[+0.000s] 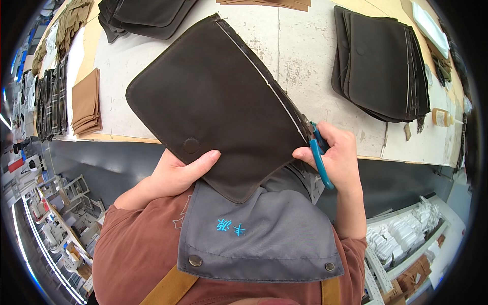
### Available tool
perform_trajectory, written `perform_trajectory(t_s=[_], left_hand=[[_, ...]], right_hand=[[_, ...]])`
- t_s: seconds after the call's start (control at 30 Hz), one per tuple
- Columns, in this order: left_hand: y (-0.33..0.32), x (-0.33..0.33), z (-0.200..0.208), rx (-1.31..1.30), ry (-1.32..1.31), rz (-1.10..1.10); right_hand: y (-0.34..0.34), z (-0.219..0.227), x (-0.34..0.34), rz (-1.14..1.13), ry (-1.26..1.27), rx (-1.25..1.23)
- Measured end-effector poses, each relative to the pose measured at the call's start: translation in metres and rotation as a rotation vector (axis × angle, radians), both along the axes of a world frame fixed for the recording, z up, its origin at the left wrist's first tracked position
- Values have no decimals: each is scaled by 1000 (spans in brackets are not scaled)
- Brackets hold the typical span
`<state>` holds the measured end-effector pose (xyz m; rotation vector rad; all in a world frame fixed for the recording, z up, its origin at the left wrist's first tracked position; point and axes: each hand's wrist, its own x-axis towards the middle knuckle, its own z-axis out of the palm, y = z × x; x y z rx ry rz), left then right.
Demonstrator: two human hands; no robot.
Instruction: Using scissors to trim excess leather or thread along the edge of a small leather pouch.
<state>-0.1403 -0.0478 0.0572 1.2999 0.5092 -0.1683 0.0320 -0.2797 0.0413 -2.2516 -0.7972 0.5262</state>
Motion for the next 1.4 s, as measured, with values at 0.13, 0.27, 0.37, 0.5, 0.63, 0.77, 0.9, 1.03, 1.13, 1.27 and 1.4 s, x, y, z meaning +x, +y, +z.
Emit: perform_trajectory(t_s=[0.13, 0.27, 0.37, 0.5, 0.63, 0.77, 0.9, 1.03, 1.13, 1.27, 1.4], left_hand=[[-2, 1, -1, -45, -10, 27], [0, 1, -1, -13, 11, -6], [0, 1, 0, 3, 15, -11], [-2, 4, -1, 18, -22, -21], [-1, 3, -4, 28, -55, -52], [-2, 4, -3, 20, -47, -53], [-2, 5, -3, 31, -46, -51], [-1, 5, -5, 43, -60, -58], [-2, 5, -6, 30, -57, -43], [-2, 5, -6, 23, -54, -37], [-1, 6, -6, 32, -46, -43]], right_hand=[[-1, -3, -2, -28, 45, 46], [-2, -4, -2, -23, 38, 45], [-1, -1, 0, -13, 73, 30], [3, 5, 4, 7, 58, -71], [13, 13, 7, 7, 76, -163], [17, 14, 9, 11, 67, -143], [14, 7, 9, 3, 29, -65], [13, 4, 8, 2, -9, -13], [14, 3, 8, -11, 9, 12], [14, 1, 8, -27, 26, 36], [14, 0, 8, -43, 50, 26]])
